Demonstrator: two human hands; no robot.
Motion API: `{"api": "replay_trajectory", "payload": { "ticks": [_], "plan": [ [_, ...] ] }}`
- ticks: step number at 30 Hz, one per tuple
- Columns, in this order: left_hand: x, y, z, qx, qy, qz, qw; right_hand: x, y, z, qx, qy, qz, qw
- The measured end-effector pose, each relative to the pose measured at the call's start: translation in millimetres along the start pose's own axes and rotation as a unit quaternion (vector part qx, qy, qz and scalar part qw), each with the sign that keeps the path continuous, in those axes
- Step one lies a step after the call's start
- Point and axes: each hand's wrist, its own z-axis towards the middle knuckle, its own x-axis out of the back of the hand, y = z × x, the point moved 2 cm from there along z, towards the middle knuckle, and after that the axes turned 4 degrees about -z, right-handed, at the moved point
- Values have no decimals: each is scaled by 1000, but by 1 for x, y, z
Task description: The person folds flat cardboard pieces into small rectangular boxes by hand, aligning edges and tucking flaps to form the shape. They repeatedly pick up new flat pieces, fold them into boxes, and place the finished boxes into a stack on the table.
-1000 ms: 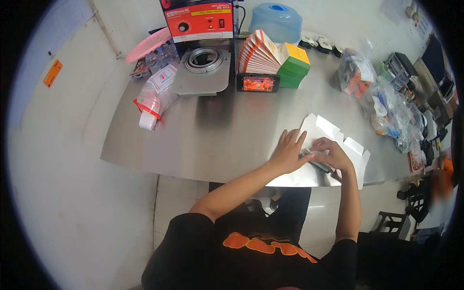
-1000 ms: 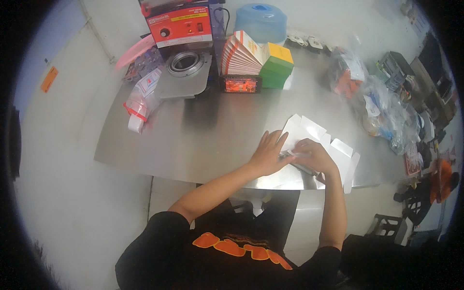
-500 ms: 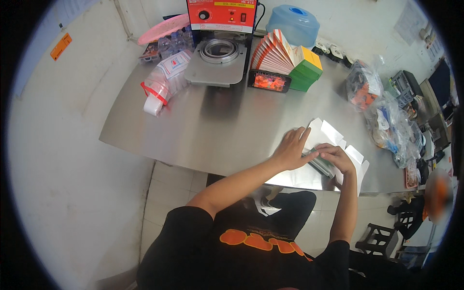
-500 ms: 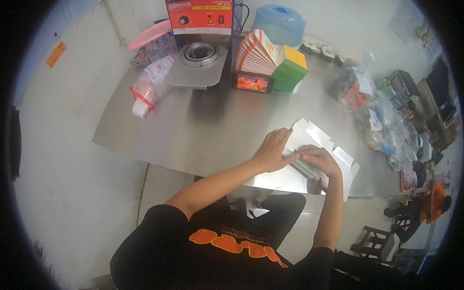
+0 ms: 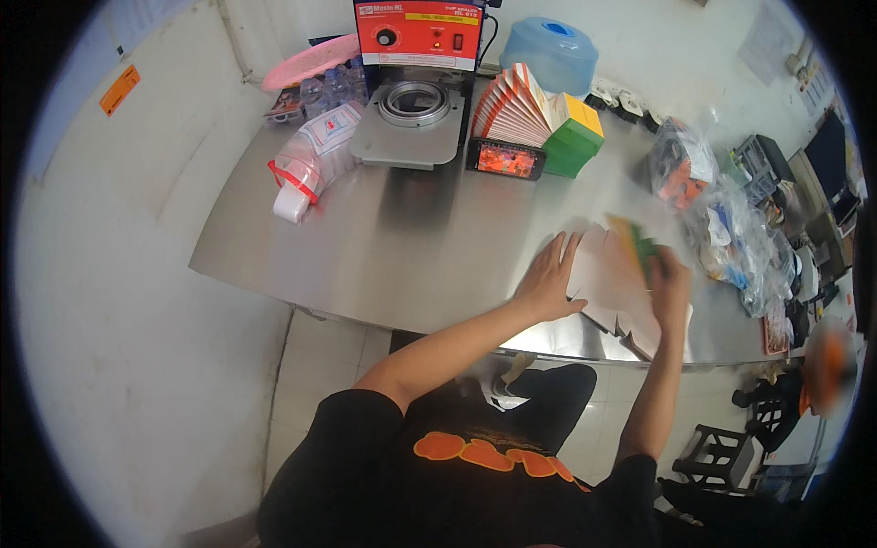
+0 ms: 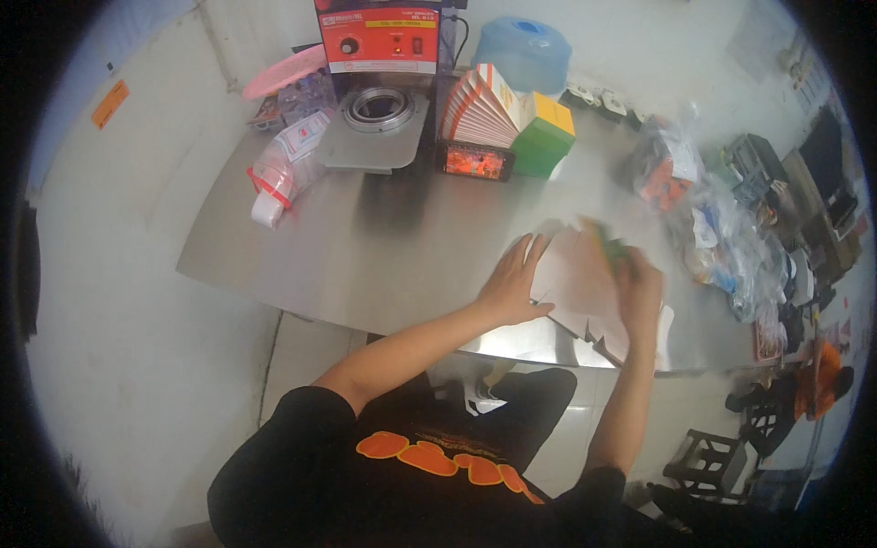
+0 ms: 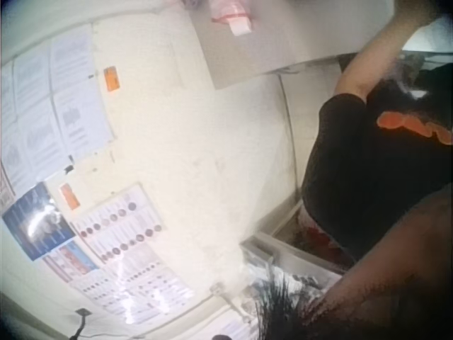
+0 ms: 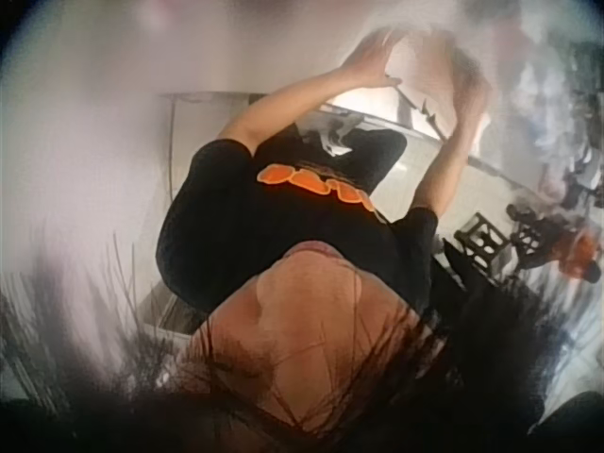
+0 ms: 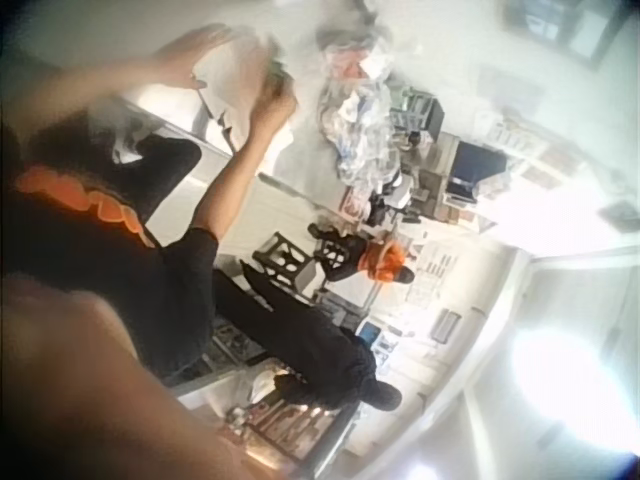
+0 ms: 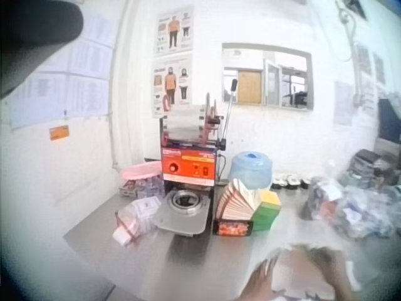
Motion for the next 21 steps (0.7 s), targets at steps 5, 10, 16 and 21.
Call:
{"api": "replay_trajectory", "payload": {
  "ticks": [5,10,16,21],
  "plan": [
    [17,21,-5,-85,88,-95,988,32,-43,-48,16,92,-48,994],
    [35,78,-10,-286,183,-193,921,26,-87,-97,40,120,66,990],
    [34,108,-12,-281,289,-238,884,22,-100,-124,48,226,43,972],
    [53,125,-10,-381,155,-176,894,36,-105,-121,97,241,-51,964]
  ]
}}
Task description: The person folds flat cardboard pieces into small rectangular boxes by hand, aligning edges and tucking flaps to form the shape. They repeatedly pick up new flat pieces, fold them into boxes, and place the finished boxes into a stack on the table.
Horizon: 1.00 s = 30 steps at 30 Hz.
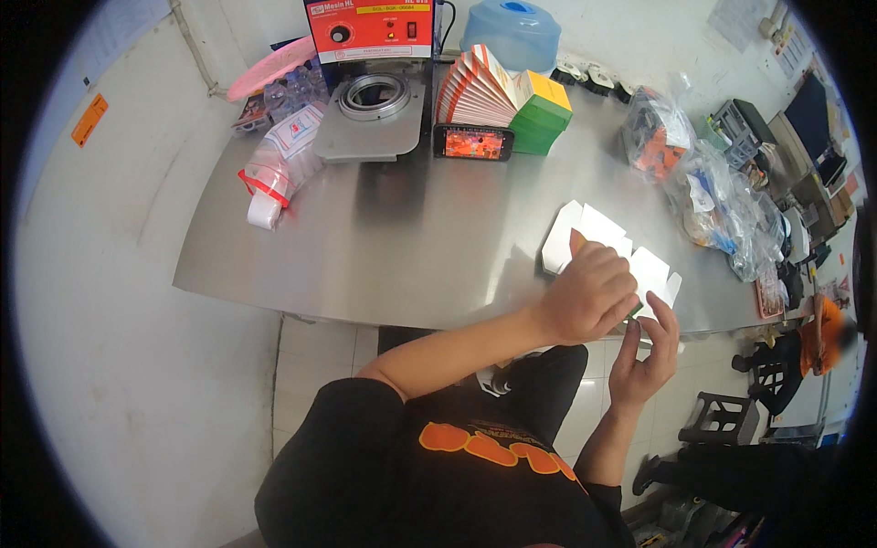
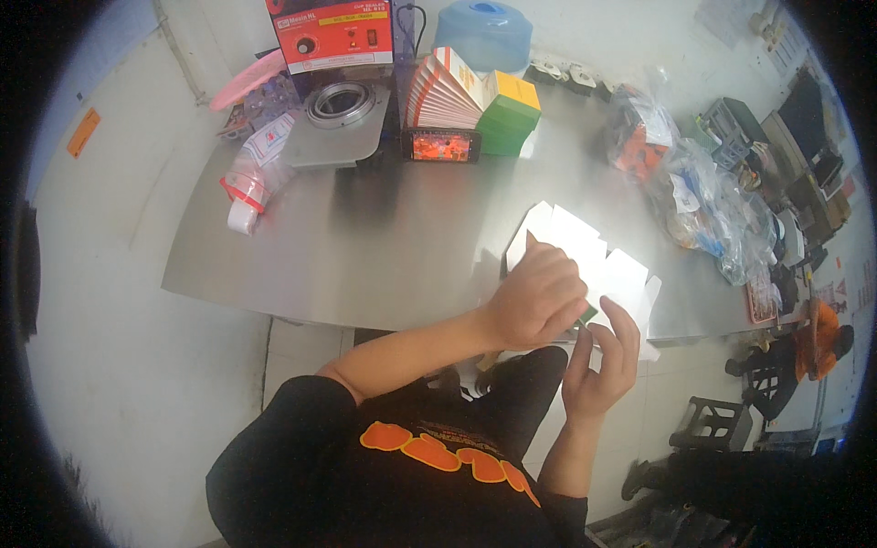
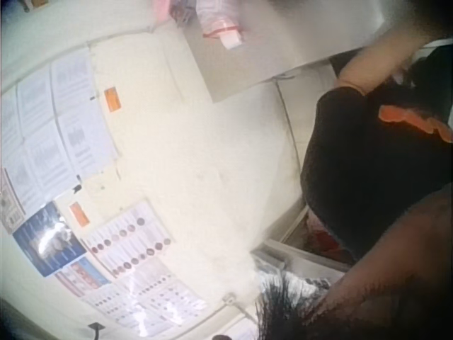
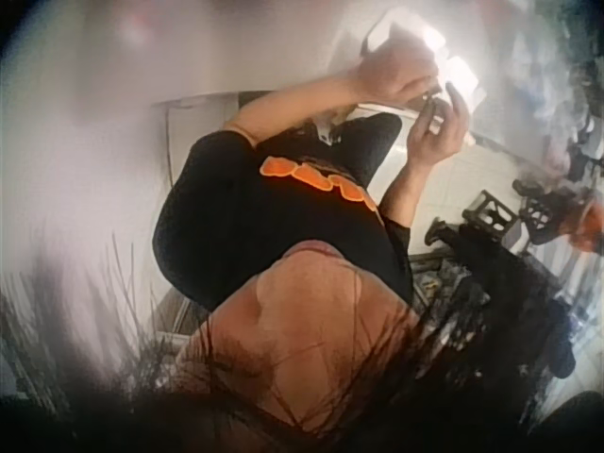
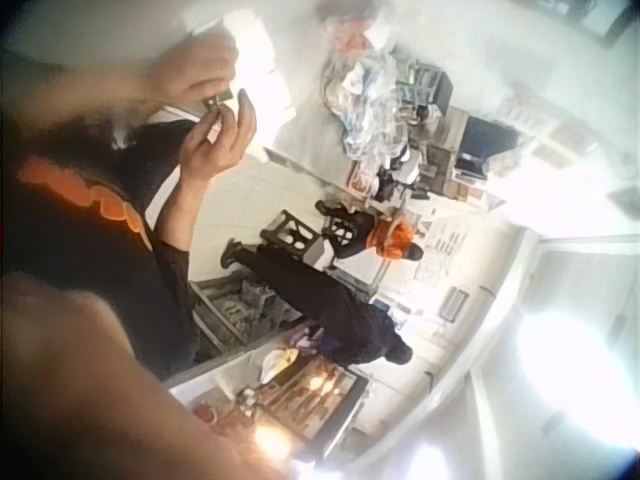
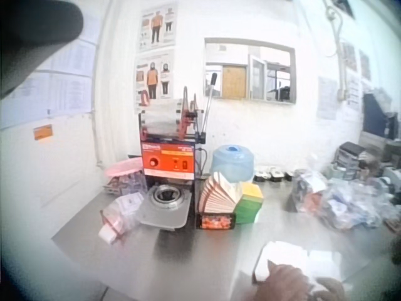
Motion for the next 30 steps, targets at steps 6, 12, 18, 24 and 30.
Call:
{"api": "replay_trajectory", "payload": {
  "ticks": [6,12,18,24,30],
  "plan": [
    [-2,18,0,51,-18,-67,996,1,8,-17,-7,19,62,998],
    [5,29,2,23,-16,-92,995,12,4,-11,-54,-76,83,992],
    [11,33,10,3,-65,-91,994,28,16,-7,-308,-99,412,852],
    [22,38,20,-47,193,23,980,28,3,-38,-34,215,-9,976],
    [-21,51,-28,-109,-25,24,993,9,9,-34,-454,190,449,746]
  ]
}}
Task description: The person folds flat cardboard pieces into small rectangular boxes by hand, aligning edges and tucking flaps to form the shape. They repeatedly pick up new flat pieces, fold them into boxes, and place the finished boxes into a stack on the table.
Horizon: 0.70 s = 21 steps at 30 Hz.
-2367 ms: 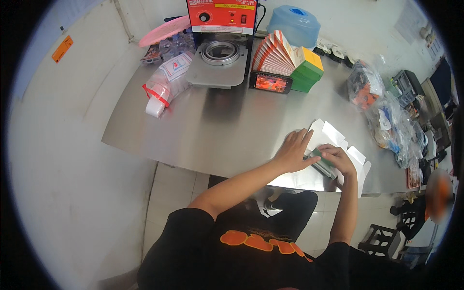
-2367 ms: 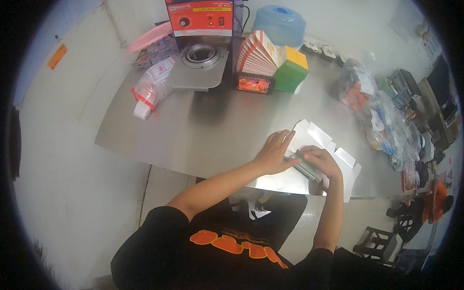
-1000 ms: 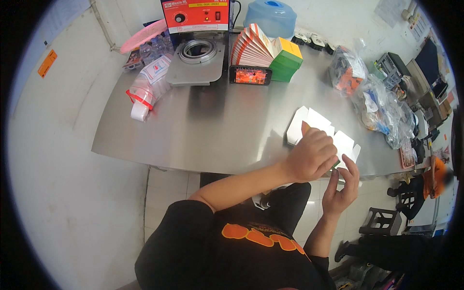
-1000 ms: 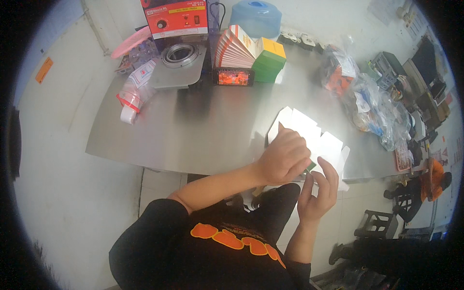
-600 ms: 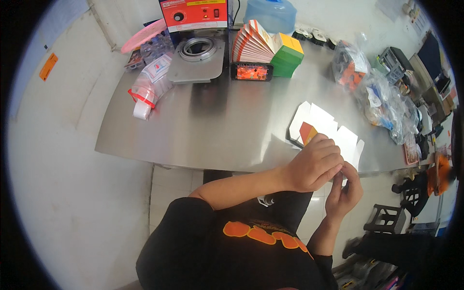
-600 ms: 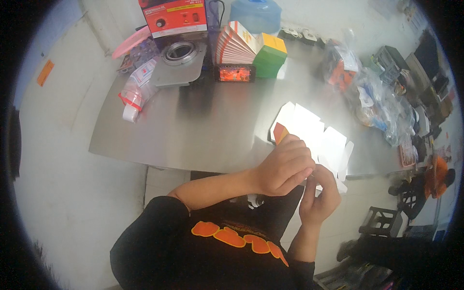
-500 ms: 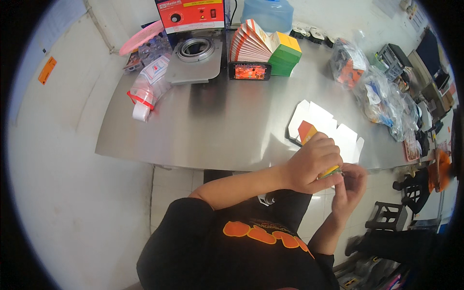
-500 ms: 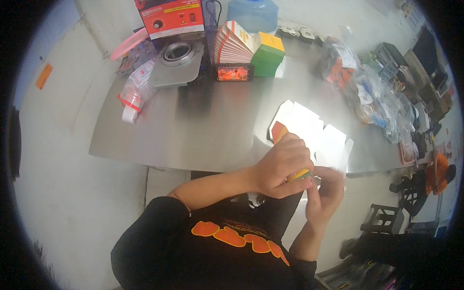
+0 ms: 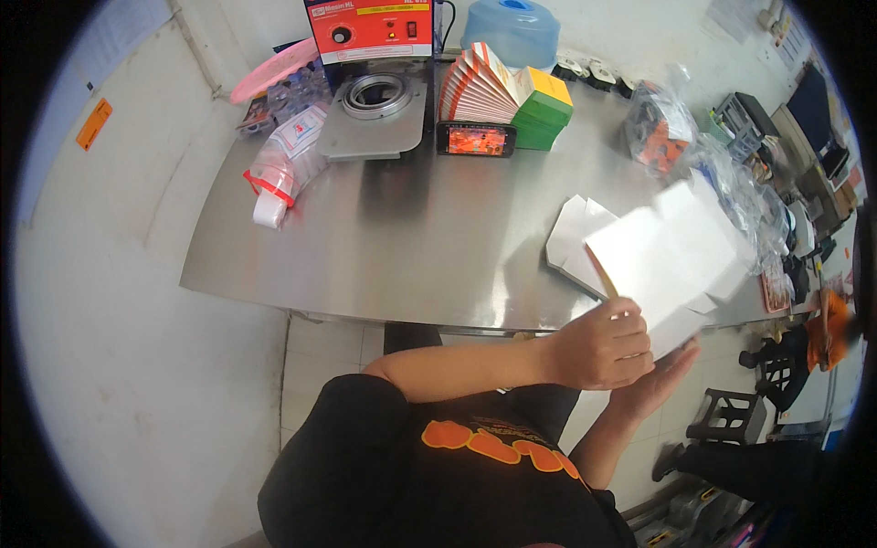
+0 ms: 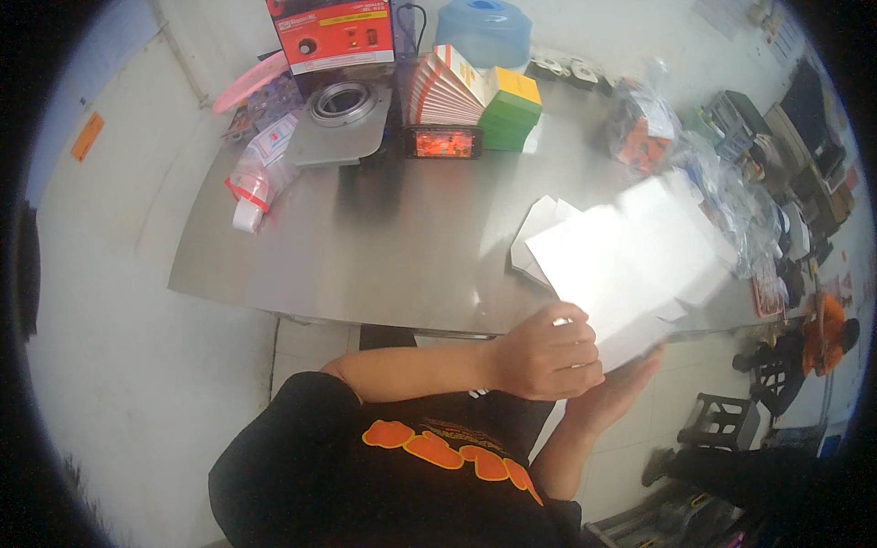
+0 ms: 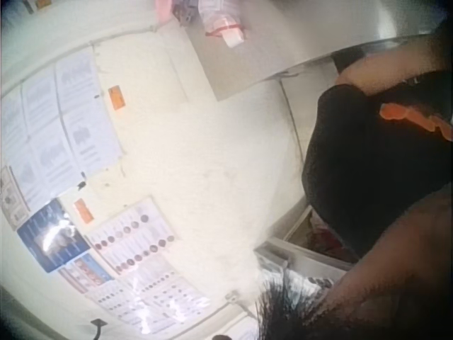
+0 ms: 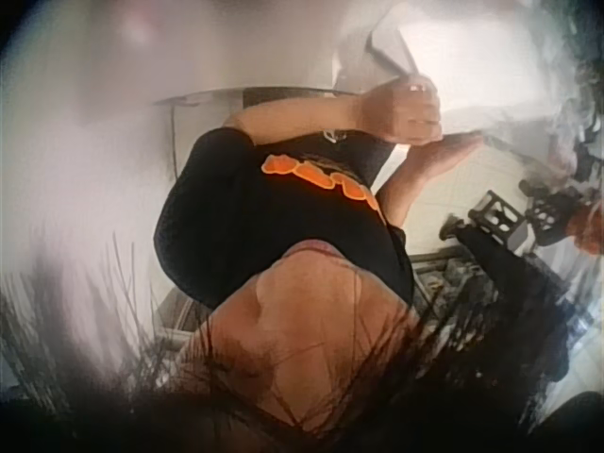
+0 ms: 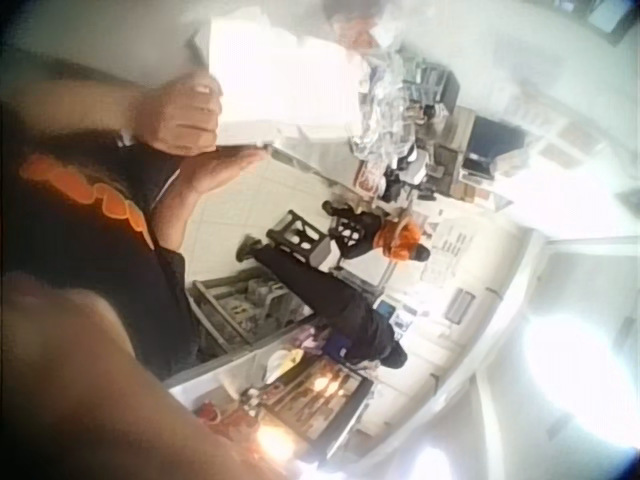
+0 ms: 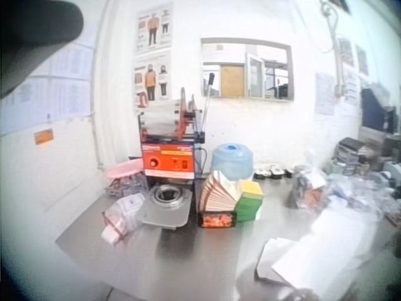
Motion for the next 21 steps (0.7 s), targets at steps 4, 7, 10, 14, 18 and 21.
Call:
{"api": "replay_trajectory", "payload": {
  "ticks": [4,7,10,14,18,21],
  "plan": [
    [2,-2,9,207,62,-172,961,-4,1,1,204,-31,-250,946],
    [8,-13,29,344,146,-286,882,-4,7,-3,458,-201,-455,737],
    [16,-28,26,392,103,-260,876,-1,18,-7,510,-163,-495,684],
    [14,-31,14,357,50,-153,920,12,27,-4,332,-58,-329,882],
    [-14,-27,-18,357,109,-344,862,-17,28,-20,109,-72,-206,970],
    [-19,-24,-35,401,156,-503,750,-16,26,-21,89,-70,-250,961]
  ]
}}
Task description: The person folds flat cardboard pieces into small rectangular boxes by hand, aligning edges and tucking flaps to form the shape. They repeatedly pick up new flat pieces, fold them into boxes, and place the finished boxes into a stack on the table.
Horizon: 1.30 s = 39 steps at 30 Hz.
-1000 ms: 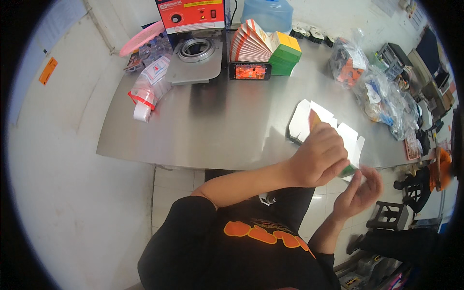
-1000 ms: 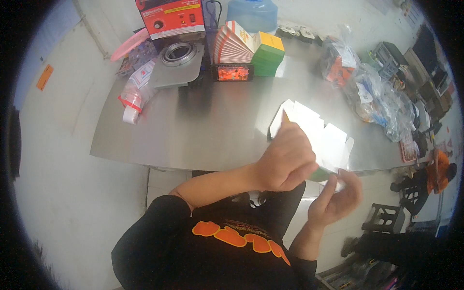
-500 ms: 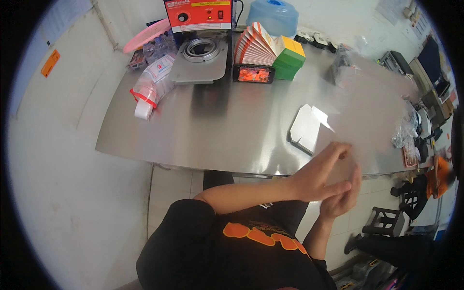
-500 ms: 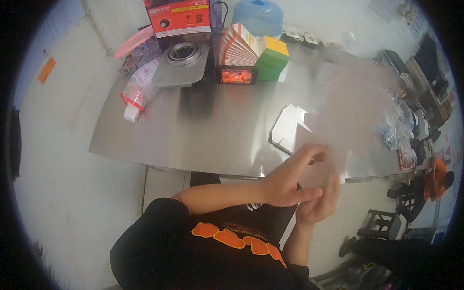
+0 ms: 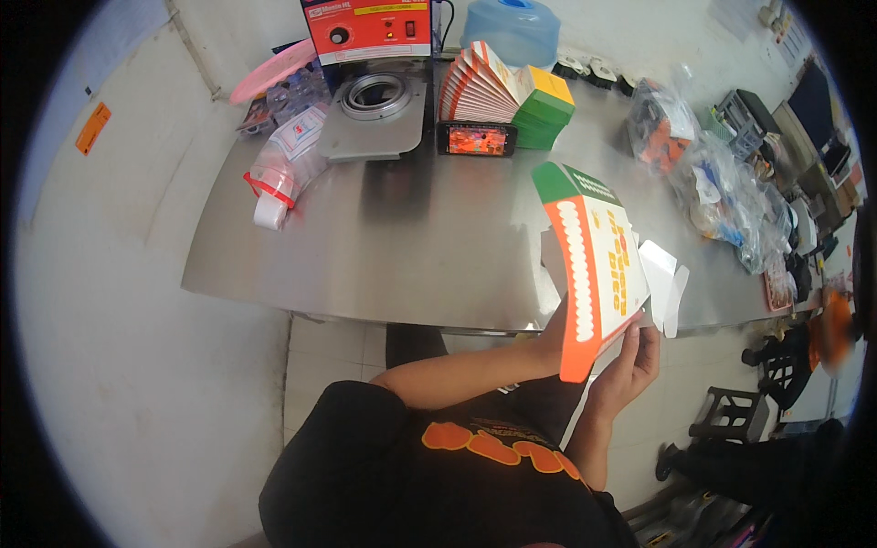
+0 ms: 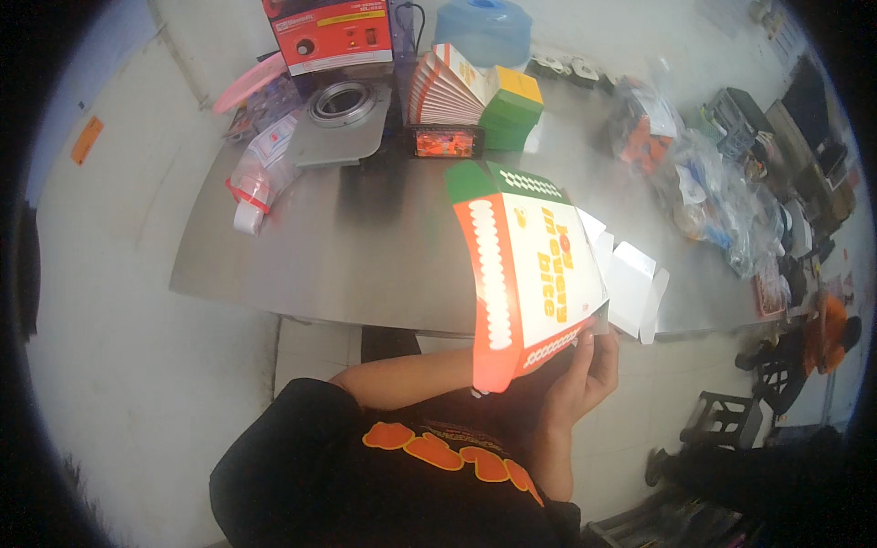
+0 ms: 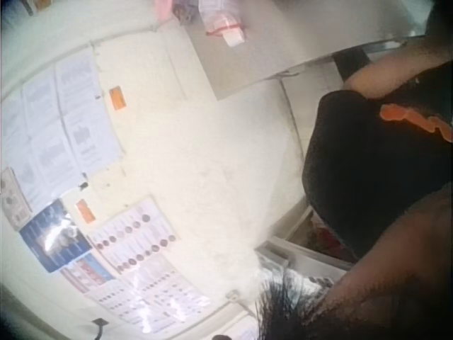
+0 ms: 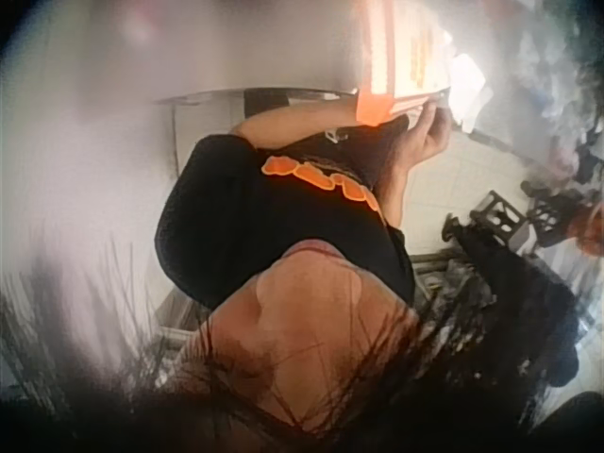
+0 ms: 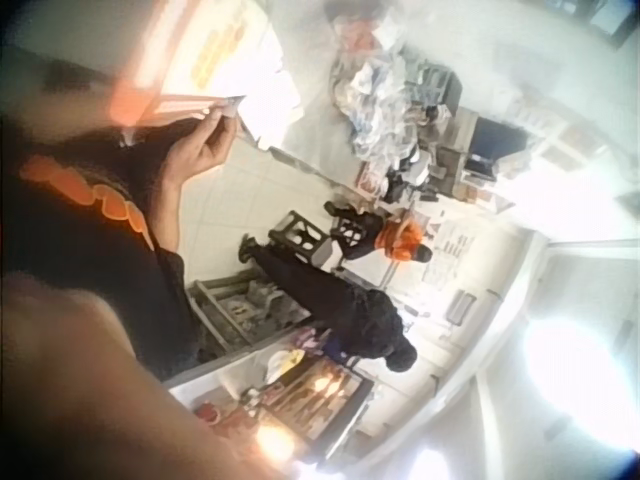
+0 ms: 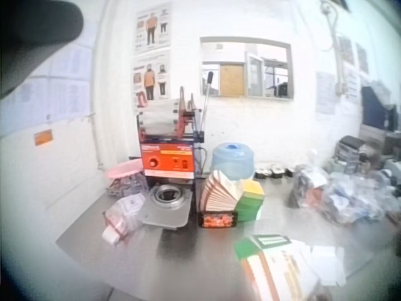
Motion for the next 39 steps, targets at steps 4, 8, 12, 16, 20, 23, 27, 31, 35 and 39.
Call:
{"api": "replay_trajectory", "payload": {
  "ticks": [4,8,12,16,20,23,27,31,35,39],
  "plan": [
    [15,-2,-6,8,-43,84,995,4,8,3,-31,7,31,999],
    [24,-3,-8,-16,-87,191,978,8,23,5,-4,19,53,998],
    [30,-12,-3,-55,-108,277,953,8,16,6,1,-24,8,1000],
    [24,8,2,-111,-80,360,923,8,0,9,73,-28,-63,995],
    [16,30,7,-51,16,321,946,8,4,11,39,-40,7,998],
    [18,29,6,-27,-10,308,951,7,4,7,52,-13,-20,998],
    [18,28,6,-40,-29,303,952,6,5,2,84,-28,-53,995],
    [6,29,5,-72,-50,314,945,-3,-4,-2,195,-53,-209,957],
    [-6,43,3,-112,-46,335,934,-10,0,-8,213,-88,-258,938],
    [5,59,9,102,-121,278,947,9,8,2,227,-116,-118,960]
  ]
}}
